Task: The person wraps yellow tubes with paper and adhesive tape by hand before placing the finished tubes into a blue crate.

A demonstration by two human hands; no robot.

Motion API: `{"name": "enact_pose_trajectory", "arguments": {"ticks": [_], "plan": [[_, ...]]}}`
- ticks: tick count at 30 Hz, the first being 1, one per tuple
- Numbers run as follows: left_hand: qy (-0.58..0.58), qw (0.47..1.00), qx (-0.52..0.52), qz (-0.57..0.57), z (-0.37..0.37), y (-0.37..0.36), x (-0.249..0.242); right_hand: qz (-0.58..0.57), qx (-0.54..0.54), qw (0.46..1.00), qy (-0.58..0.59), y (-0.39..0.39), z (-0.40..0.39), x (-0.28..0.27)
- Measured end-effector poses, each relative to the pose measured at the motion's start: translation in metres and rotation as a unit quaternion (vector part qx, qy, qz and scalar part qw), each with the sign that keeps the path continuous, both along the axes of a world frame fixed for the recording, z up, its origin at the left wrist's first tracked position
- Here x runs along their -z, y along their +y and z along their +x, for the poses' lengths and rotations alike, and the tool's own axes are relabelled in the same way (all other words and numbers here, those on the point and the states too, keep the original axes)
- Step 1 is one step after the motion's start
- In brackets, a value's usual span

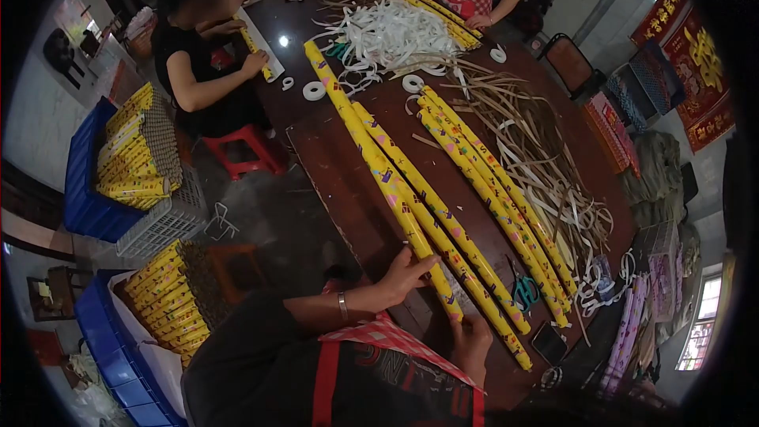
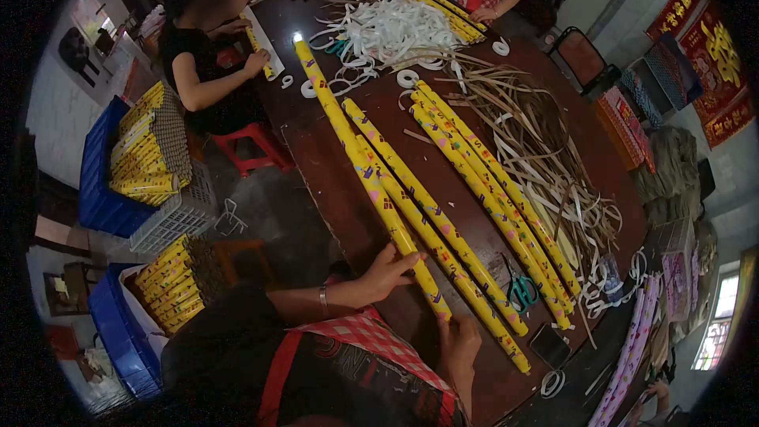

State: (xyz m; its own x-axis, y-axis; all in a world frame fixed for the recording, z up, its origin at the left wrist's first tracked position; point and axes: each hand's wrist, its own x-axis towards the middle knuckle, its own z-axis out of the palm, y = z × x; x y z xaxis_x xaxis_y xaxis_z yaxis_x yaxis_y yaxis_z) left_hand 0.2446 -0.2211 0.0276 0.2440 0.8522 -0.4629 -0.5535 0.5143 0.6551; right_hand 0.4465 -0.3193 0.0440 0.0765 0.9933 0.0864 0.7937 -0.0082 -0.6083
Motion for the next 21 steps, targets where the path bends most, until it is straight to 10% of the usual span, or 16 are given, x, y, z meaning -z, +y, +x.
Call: {"name": "enact_pose_trajectory", "arguments": {"ticks": [21], "plan": [[-0.015, 0.994, -0.032, -0.1, -0.006, -0.014, 0.023, 0.071, -0.028, 0.995, -0.061, 0.002, -0.002, -0.006]]}}
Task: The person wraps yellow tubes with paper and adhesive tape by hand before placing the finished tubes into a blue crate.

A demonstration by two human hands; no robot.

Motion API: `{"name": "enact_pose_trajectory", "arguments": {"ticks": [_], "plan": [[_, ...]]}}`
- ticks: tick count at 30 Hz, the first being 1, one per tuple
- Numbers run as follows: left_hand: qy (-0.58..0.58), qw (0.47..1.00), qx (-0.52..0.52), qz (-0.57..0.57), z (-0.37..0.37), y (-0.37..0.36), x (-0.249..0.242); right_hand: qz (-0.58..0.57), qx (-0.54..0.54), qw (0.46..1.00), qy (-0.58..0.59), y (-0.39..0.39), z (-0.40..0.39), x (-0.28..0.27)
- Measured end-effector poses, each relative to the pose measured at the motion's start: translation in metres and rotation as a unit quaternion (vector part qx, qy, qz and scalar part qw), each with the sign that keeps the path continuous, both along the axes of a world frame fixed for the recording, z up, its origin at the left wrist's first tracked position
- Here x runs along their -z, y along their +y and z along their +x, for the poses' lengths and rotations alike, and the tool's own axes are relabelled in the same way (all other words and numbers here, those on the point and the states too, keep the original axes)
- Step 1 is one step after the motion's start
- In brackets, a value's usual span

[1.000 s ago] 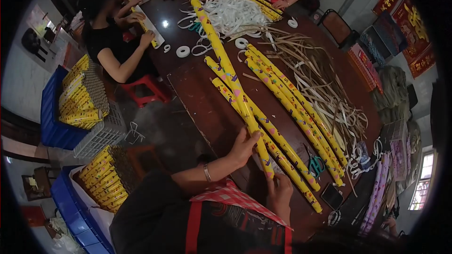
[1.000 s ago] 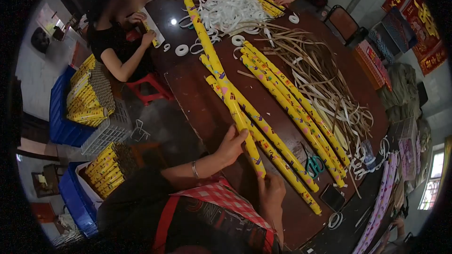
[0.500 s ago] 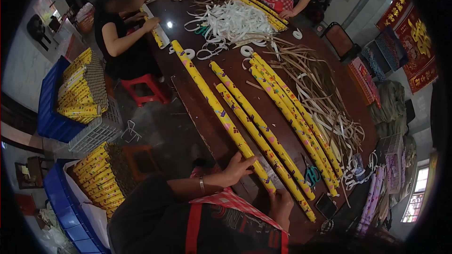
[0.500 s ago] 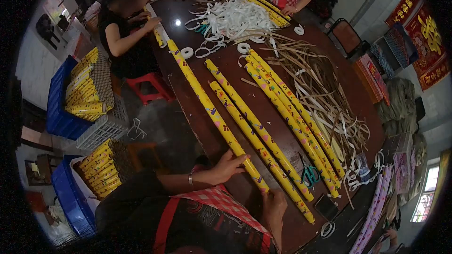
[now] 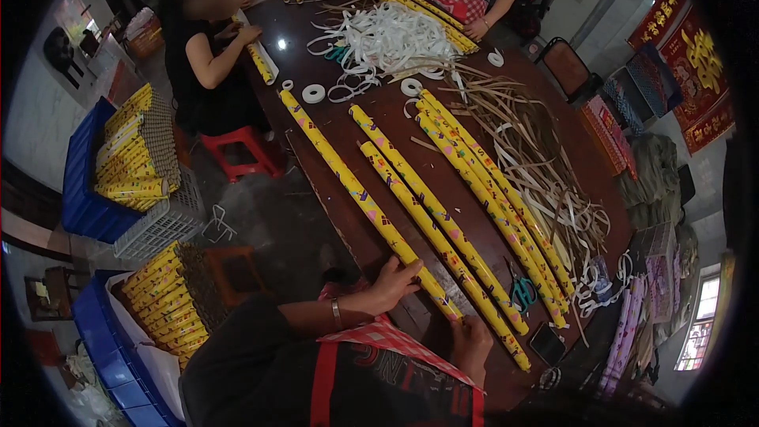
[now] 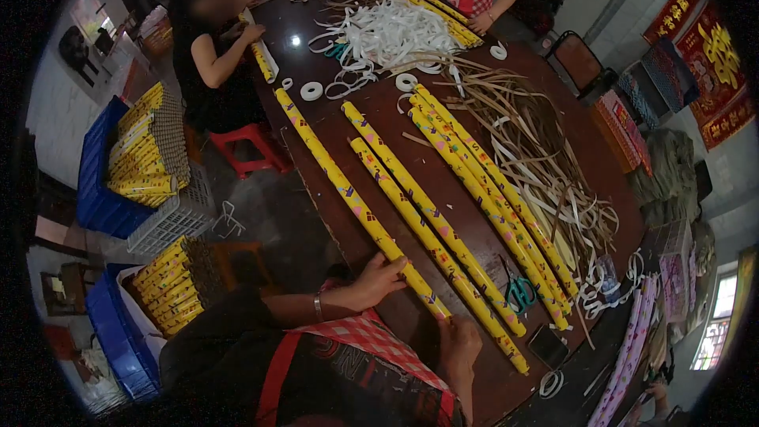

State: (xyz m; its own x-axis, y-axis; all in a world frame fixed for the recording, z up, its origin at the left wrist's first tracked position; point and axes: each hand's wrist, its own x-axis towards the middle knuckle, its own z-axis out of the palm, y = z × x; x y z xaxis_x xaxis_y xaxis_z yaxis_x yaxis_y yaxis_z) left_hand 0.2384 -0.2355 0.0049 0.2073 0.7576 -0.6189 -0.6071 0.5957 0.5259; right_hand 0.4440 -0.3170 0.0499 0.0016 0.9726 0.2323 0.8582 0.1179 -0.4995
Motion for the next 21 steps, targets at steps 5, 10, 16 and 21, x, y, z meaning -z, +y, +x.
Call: {"name": "enact_pose_trajectory", "arguments": {"ticks": [5, 10, 16, 21], "plan": [[-0.033, 0.999, -0.023, 0.026, -0.011, 0.012, -0.016, 0.047, 0.022, 0.998, 0.036, 0.014, -0.008, -0.025], [-0.087, 0.981, 0.02, 0.173, -0.028, 0.032, -0.051, 0.103, -0.018, 0.995, 0.005, 0.033, -0.003, -0.075], [-0.16, 0.959, 0.018, 0.231, -0.033, 0.034, -0.074, 0.281, -0.104, 0.954, 0.023, 0.025, 0.0, -0.087], [-0.185, 0.946, 0.043, 0.264, -0.031, 0.032, -0.085, 0.298, -0.106, 0.948, 0.037, 0.016, 0.006, -0.09]]}}
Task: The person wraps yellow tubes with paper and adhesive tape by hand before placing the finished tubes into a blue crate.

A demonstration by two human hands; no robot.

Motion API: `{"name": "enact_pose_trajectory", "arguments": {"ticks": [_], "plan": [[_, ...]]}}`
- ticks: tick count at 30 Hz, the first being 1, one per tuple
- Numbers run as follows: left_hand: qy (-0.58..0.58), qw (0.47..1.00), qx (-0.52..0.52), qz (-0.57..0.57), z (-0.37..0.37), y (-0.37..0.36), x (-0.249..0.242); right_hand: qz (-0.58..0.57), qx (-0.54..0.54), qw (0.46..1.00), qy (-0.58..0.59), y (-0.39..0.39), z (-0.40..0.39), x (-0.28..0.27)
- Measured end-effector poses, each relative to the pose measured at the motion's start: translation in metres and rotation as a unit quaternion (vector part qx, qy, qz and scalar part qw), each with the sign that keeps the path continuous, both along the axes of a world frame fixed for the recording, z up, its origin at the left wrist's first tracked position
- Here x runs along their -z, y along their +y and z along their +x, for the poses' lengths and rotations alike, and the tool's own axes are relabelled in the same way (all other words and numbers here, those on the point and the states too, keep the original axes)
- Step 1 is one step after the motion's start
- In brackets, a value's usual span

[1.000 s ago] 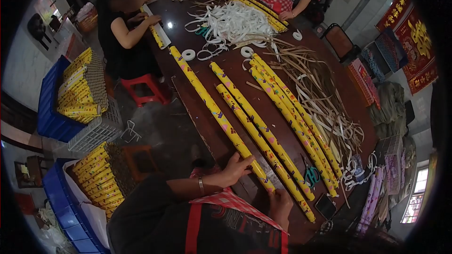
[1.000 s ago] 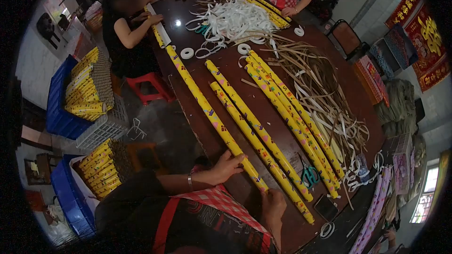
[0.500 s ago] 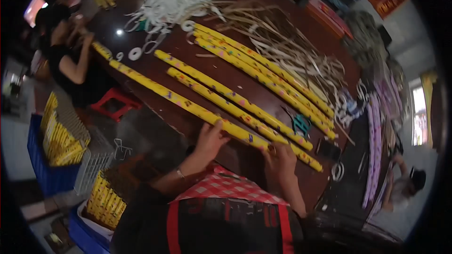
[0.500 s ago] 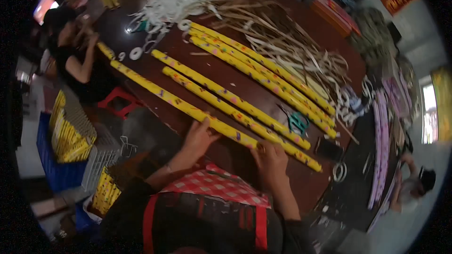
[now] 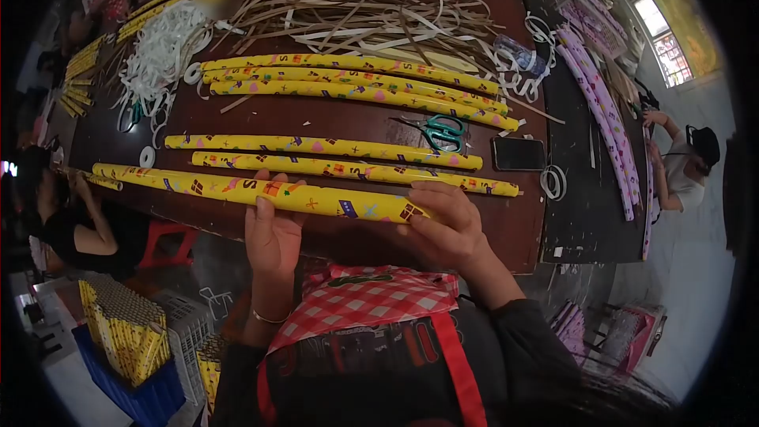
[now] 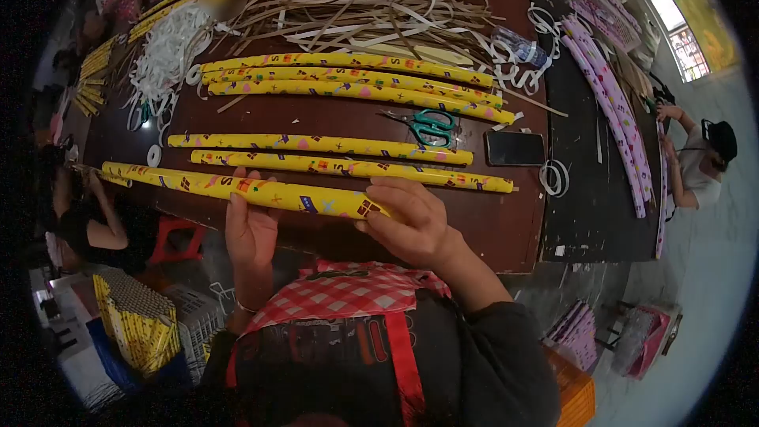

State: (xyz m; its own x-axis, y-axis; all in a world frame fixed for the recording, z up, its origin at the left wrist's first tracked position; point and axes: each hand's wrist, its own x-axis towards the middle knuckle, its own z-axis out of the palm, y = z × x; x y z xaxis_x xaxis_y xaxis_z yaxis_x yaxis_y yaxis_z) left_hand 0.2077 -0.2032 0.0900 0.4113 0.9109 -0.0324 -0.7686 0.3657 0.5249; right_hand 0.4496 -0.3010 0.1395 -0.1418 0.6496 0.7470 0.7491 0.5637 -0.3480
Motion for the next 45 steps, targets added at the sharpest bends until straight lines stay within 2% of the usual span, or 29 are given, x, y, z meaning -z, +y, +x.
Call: {"name": "enact_pose_trajectory", "arguments": {"ticks": [5, 8, 10, 11, 13, 17, 20, 22, 25, 26, 29, 32, 35, 36, 37, 39, 41, 44, 45], "plan": [[0.035, 0.999, -0.002, 0.035, 0.001, -0.001, -0.004, 0.021, -0.008, 1.0, 0.016, -0.001, 0.004, 0.003], [0.041, 0.998, -0.005, 0.041, 0.001, -0.001, -0.004, -0.021, -0.005, 0.998, 0.06, -0.001, 0.005, 0.006], [0.033, 0.998, -0.017, 0.05, 0.001, -0.001, -0.003, -0.025, 0.018, 0.99, 0.136, 0.0, 0.006, 0.009], [0.034, 0.998, -0.014, 0.05, 0.001, 0.0, -0.002, -0.024, 0.021, 0.99, 0.137, -0.001, 0.007, 0.008], [0.04, 0.997, -0.015, 0.066, 0.001, -0.001, -0.002, -0.154, 0.06, 0.977, 0.132, -0.006, 0.01, 0.004], [0.06, 0.994, -0.015, 0.093, 0.001, -0.001, -0.003, -0.139, 0.095, 0.981, 0.094, -0.008, 0.012, 0.011], [0.073, 0.99, -0.023, 0.116, -0.001, 0.003, -0.001, -0.132, 0.103, 0.98, 0.11, -0.01, 0.007, 0.012], [0.072, 0.988, -0.017, 0.137, -0.002, 0.005, 0.0, -0.178, 0.101, 0.965, 0.164, -0.013, 0.004, 0.013], [0.051, 0.984, 0.003, 0.169, -0.003, 0.008, 0.004, -0.161, 0.117, 0.969, 0.142, -0.019, 0.006, 0.028], [0.051, 0.984, 0.003, 0.169, -0.004, 0.007, 0.006, -0.161, 0.116, 0.97, 0.143, -0.019, 0.01, 0.028], [0.091, 0.99, -0.01, 0.107, -0.004, -0.001, 0.019, -0.183, 0.209, 0.957, 0.088, -0.02, 0.029, 0.026], [0.134, 0.99, 0.013, -0.033, 0.008, -0.022, 0.042, -0.17, 0.188, 0.967, 0.023, -0.011, 0.026, 0.01], [0.141, 0.982, 0.042, -0.119, 0.028, -0.05, 0.069, -0.227, 0.076, 0.97, -0.037, 0.023, -0.006, 0.007], [0.12, 0.981, 0.06, -0.143, 0.035, -0.055, 0.078, -0.199, 0.038, 0.978, -0.041, 0.036, -0.021, 0.016], [0.134, 0.98, 0.127, -0.075, 0.042, -0.055, 0.079, -0.232, -0.006, 0.97, -0.066, 0.05, -0.037, 0.021], [0.054, 0.979, 0.111, -0.162, 0.052, -0.065, 0.089, -0.26, -0.057, 0.959, -0.097, 0.07, -0.064, 0.036], [0.058, 0.977, 0.13, -0.158, 0.059, -0.066, 0.097, -0.276, -0.128, 0.938, -0.17, 0.083, -0.083, 0.057], [0.084, 0.968, 0.121, -0.205, 0.078, -0.071, 0.092, -0.306, -0.113, 0.912, -0.247, 0.091, -0.086, 0.069], [0.137, 0.965, 0.163, -0.15, 0.084, -0.074, 0.092, -0.304, -0.12, 0.911, -0.254, 0.095, -0.084, 0.077]]}}
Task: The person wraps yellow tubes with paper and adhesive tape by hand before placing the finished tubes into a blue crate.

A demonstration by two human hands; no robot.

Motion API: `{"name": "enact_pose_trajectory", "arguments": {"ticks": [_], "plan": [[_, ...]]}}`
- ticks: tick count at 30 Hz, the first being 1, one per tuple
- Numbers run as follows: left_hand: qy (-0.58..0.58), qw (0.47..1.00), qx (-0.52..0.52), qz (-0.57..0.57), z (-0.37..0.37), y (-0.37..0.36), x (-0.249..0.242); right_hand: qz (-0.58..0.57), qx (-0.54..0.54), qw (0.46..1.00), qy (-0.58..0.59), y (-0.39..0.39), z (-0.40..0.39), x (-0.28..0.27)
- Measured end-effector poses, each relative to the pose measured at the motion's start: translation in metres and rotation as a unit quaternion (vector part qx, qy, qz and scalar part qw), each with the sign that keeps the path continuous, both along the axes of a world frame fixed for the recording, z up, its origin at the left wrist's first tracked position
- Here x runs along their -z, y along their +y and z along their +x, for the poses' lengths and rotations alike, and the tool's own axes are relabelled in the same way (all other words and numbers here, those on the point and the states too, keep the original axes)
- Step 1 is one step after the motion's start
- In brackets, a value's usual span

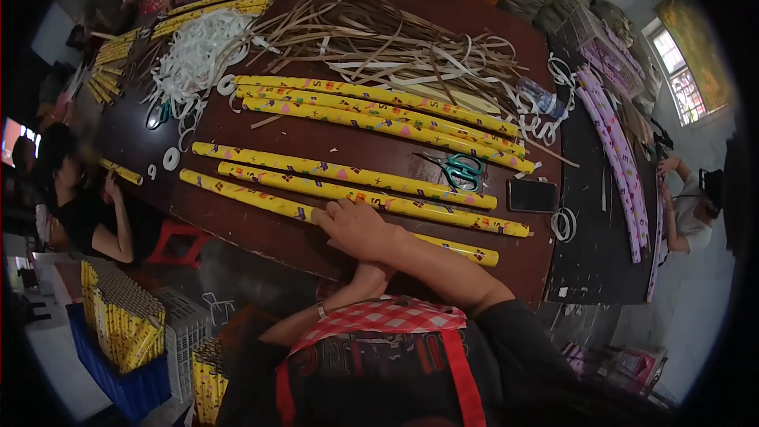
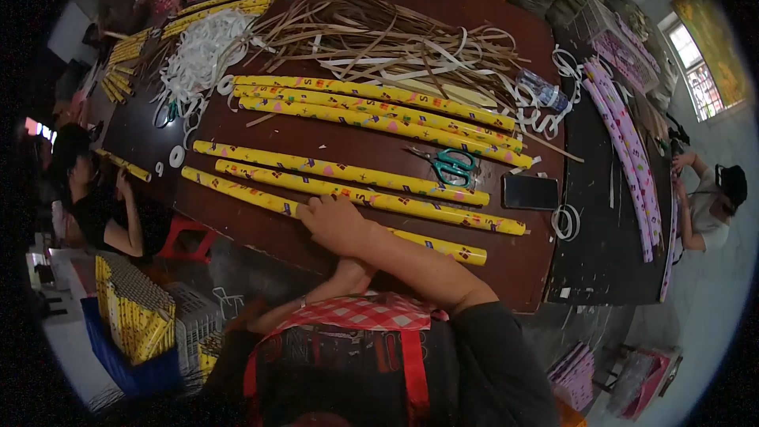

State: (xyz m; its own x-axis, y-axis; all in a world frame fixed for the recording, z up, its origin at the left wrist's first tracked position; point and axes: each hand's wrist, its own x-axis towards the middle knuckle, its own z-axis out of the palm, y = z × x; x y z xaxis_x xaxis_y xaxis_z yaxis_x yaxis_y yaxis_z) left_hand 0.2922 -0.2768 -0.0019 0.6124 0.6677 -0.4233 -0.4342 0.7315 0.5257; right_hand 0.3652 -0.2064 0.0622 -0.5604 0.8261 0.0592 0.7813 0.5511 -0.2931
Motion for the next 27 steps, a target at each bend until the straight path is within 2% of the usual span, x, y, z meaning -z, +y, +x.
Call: {"name": "enact_pose_trajectory", "arguments": {"ticks": [1, 2, 4, 5, 7, 10, 14, 15, 16, 17, 18, 19, 20, 22, 23, 25, 27], "plan": [[0.038, 0.996, 0.055, 0.056, 0.006, -0.001, 0.0, -0.036, 0.029, 0.999, 0.013, 0.003, 0.004, 0.011], [0.035, 0.997, 0.045, 0.057, 0.011, 0.001, -0.005, -0.072, 0.058, 0.995, 0.025, 0.006, 0.008, 0.019], [0.017, 0.994, 0.098, -0.042, 0.017, 0.008, -0.014, -0.052, 0.044, 0.997, 0.031, 0.004, 0.02, 0.029], [0.014, 0.995, 0.089, -0.039, 0.019, 0.009, -0.012, -0.041, 0.044, 0.998, 0.015, 0.002, 0.025, 0.032], [0.081, 0.983, 0.163, -0.036, 0.019, 0.009, -0.005, -0.024, 0.043, 0.999, 0.02, -0.002, 0.037, 0.031], [0.057, 0.98, 0.187, -0.042, 0.006, 0.012, 0.006, -0.05, 0.064, 0.996, 0.018, -0.006, 0.048, 0.026], [0.115, 0.969, 0.217, 0.002, -0.033, 0.029, -0.019, -0.05, 0.096, 0.992, 0.066, -0.013, 0.059, 0.033], [0.211, 0.94, 0.211, 0.167, -0.046, 0.034, -0.03, -0.046, 0.1, 0.991, 0.07, -0.015, 0.061, 0.03], [0.298, 0.876, 0.197, 0.325, -0.056, 0.038, -0.04, -0.043, 0.105, 0.991, 0.074, -0.018, 0.063, 0.027], [0.34, 0.778, 0.108, 0.517, -0.058, 0.049, -0.051, -0.047, 0.106, 0.99, 0.075, -0.022, 0.066, 0.024], [0.364, 0.636, 0.011, 0.68, -0.056, 0.065, -0.063, -0.007, 0.101, 0.991, 0.084, -0.025, 0.068, 0.022], [0.376, 0.569, 0.023, 0.731, -0.052, 0.079, -0.081, 0.035, 0.093, 0.991, 0.093, -0.027, 0.07, 0.019], [0.379, 0.568, 0.022, 0.73, -0.048, 0.09, -0.082, 0.035, 0.089, 0.991, 0.094, -0.029, 0.071, 0.014], [0.431, 0.441, 0.147, 0.774, -0.044, 0.107, -0.074, 0.062, 0.097, 0.991, 0.066, -0.035, 0.073, 0.006], [0.418, 0.434, 0.211, 0.77, -0.045, 0.117, -0.058, 0.065, 0.092, 0.991, 0.066, -0.038, 0.074, 0.007], [0.398, 0.445, 0.223, 0.771, -0.044, 0.125, -0.037, 0.032, 0.119, 0.992, 0.006, -0.045, 0.078, 0.009], [0.378, 0.455, 0.239, 0.77, -0.046, 0.13, -0.037, 0.041, 0.128, 0.991, -0.011, -0.054, 0.083, 0.005]]}}
